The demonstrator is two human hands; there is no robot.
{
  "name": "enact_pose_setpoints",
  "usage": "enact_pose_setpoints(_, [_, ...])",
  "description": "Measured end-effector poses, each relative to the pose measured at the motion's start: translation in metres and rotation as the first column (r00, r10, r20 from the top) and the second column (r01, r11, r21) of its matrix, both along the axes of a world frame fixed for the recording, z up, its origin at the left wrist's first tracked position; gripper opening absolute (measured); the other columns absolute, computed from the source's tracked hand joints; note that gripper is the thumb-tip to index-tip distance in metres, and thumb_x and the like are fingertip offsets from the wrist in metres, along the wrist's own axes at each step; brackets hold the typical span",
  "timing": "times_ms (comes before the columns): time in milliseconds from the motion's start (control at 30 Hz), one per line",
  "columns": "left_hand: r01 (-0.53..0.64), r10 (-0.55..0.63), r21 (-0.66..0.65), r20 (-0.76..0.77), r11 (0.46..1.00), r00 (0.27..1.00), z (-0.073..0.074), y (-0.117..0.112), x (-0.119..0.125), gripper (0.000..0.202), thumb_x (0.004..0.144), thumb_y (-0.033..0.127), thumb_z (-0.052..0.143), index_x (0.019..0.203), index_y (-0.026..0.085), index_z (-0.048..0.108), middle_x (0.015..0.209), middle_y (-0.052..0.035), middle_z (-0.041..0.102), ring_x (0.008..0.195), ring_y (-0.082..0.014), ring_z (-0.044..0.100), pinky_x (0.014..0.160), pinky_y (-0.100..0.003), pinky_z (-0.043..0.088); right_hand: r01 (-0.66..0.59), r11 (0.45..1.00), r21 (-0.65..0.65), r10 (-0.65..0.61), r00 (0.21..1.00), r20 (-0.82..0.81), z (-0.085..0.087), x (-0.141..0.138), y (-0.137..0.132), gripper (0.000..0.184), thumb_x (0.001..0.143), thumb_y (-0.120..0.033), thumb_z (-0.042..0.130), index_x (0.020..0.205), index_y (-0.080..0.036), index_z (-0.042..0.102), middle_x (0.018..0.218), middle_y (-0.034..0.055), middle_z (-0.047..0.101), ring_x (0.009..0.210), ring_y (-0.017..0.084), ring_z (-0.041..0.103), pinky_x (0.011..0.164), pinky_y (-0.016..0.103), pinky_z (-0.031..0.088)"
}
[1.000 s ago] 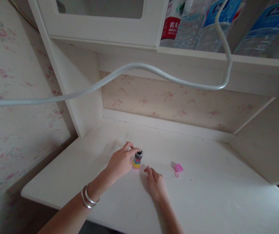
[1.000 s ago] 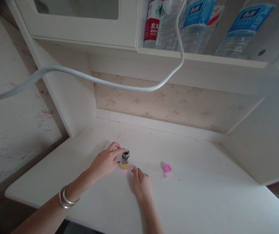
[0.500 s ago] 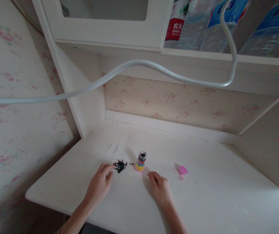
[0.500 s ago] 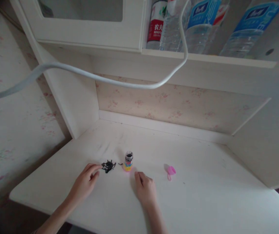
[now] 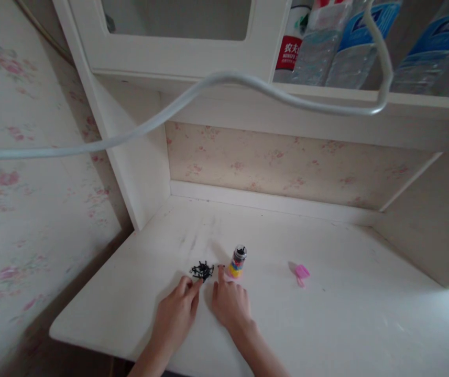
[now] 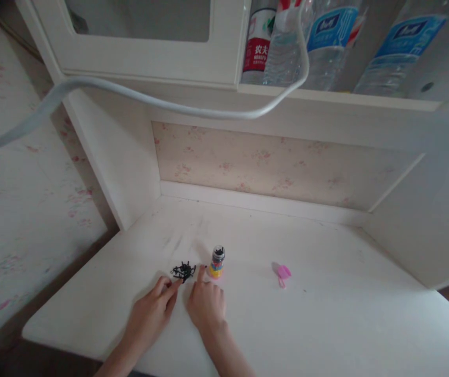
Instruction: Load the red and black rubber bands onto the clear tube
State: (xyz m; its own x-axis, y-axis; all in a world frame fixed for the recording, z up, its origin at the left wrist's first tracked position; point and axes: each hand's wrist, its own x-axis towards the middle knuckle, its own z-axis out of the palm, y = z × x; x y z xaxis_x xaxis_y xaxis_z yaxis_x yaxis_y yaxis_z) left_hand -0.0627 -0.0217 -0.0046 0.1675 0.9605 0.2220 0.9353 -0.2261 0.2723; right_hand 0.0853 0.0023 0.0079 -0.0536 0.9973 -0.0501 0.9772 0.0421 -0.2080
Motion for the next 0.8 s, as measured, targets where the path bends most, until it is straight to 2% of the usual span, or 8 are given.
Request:
enact_pose_setpoints(167, [-0.032,0.032,0.003,-0.001,0.999,0.999,0.0,0.0,-0.001,0.032,0.094,0.027,0.032,0.111,0.031,0.059,0.105,-0.0027,0.057,0.073,-0.0113,0.063,0.055,-0.02,0.046,0.024,0.999,0.033,-0.025,0.999,0.03,0.003,-0.009,0.011,0.031,0.084,-0.015,0.041,0.111,-0.016,0.056,0.085,0.014,0.069,0.077,0.028,0.069,0.064,0.035,0.051])
enact_pose_setpoints(333, [-0.024,0.023,0.012,0.035,1.0,0.999,0.0,0.001,-0.002,0.029,0.095,0.033,0.031,0.102,0.028,0.059,0.105,-0.0022,0.057,0.074,-0.0116,0.063,0.057,-0.021,0.047,-0.003,1.0,0.021,0.002,0.999,0.052,0.005,-0.008,0.007,0.02,0.085,-0.012,0.043,0.1,-0.016,0.056,0.084,0.0126,0.069,0.077,0.026,0.068,0.064,0.033,0.05])
enact_pose_setpoints(500, [-0.052,0.051,0.054,0.008,0.997,0.999,-0.007,0.003,-0.003,0.029,0.094,0.032,0.034,0.114,0.026,0.054,0.109,-0.004,0.058,0.077,-0.0128,0.064,0.058,-0.021,0.048,-0.038,0.999,0.02,0.037,0.999,0.029,0.006,0.001,-0.004,0.022,0.092,-0.017,0.035,0.097,-0.018,0.056,0.08,0.0094,0.07,0.072,0.025,0.068,0.059,0.028,0.045])
enact_pose_setpoints(600, [-0.098,0.101,0.077,-0.031,0.992,0.994,-0.014,0.005,-0.004,0.031,0.094,0.029,0.033,0.116,0.025,0.054,0.108,-0.0039,0.059,0.075,-0.0119,0.064,0.056,-0.021,0.047,-0.015,0.999,0.053,0.02,0.994,-0.107,0.013,0.01,-0.016,0.025,0.096,-0.026,0.032,0.095,-0.021,0.056,0.075,0.0066,0.07,0.065,0.022,0.067,0.054,0.024,0.039])
enact_pose_setpoints(667, [-0.116,0.121,0.084,-0.046,0.99,0.992,-0.017,0.007,-0.004,0.03,0.094,0.028,0.033,0.114,0.025,0.056,0.106,-0.0032,0.059,0.071,-0.0109,0.064,0.053,-0.021,0.045,0.019,0.995,0.101,0.011,0.959,-0.285,0.024,0.019,-0.021,0.028,0.097,-0.031,0.03,0.096,-0.023,0.057,0.072,0.0043,0.069,0.061,0.018,0.065,0.053,0.022,0.036])
enact_pose_setpoints(800, [-0.121,0.123,0.09,-0.02,0.989,0.992,-0.019,0.007,-0.005,0.026,0.093,0.029,0.037,0.106,0.026,0.059,0.104,-0.0016,0.06,0.065,-0.0099,0.063,0.051,-0.021,0.043,0.177,0.951,0.253,0.022,0.778,-0.628,0.054,0.037,-0.012,0.033,0.094,-0.043,0.035,0.095,-0.02,0.058,0.062,0.0,0.062,0.053,0.013,0.054,0.05,0.021,0.031])
